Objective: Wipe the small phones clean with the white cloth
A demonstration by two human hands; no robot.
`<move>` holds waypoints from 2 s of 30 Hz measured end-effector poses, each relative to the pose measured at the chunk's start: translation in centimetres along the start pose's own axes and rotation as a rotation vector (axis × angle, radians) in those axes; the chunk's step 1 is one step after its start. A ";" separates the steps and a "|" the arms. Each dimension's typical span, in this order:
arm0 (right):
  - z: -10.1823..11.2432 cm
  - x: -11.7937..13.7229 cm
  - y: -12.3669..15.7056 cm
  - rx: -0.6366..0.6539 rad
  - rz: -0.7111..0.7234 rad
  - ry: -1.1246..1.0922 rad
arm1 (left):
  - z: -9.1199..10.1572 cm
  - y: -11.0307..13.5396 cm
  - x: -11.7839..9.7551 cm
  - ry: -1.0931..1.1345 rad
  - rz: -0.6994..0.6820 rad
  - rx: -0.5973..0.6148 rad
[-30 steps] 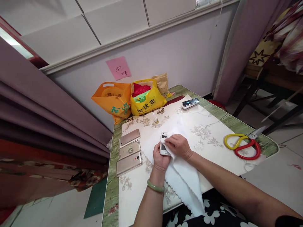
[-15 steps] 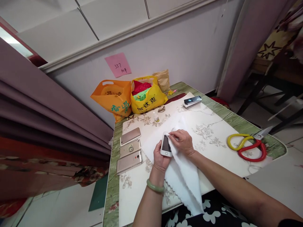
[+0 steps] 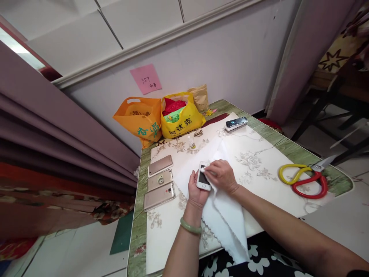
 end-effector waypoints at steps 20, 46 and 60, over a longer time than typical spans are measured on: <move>0.2 -2.1 0.3 -0.056 -0.237 0.022 | -0.6 0.4 0.3 -0.064 0.042 0.073; -0.9 1.9 0.6 0.175 0.229 -0.240 | -0.8 0.0 -1.1 0.033 -0.050 0.181; 0.3 -1.1 0.2 -0.019 -0.108 0.042 | -1.1 0.9 0.4 -0.066 0.052 0.101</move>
Point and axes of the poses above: each hand's wrist, its own y-axis away from the middle knuckle, its own z-axis out of the back of the hand, x = y × z, the point moved 8 cm from there along -y, towards the middle knuckle, and after that the axes turned 11 degrees about y, right-handed, at the moved point
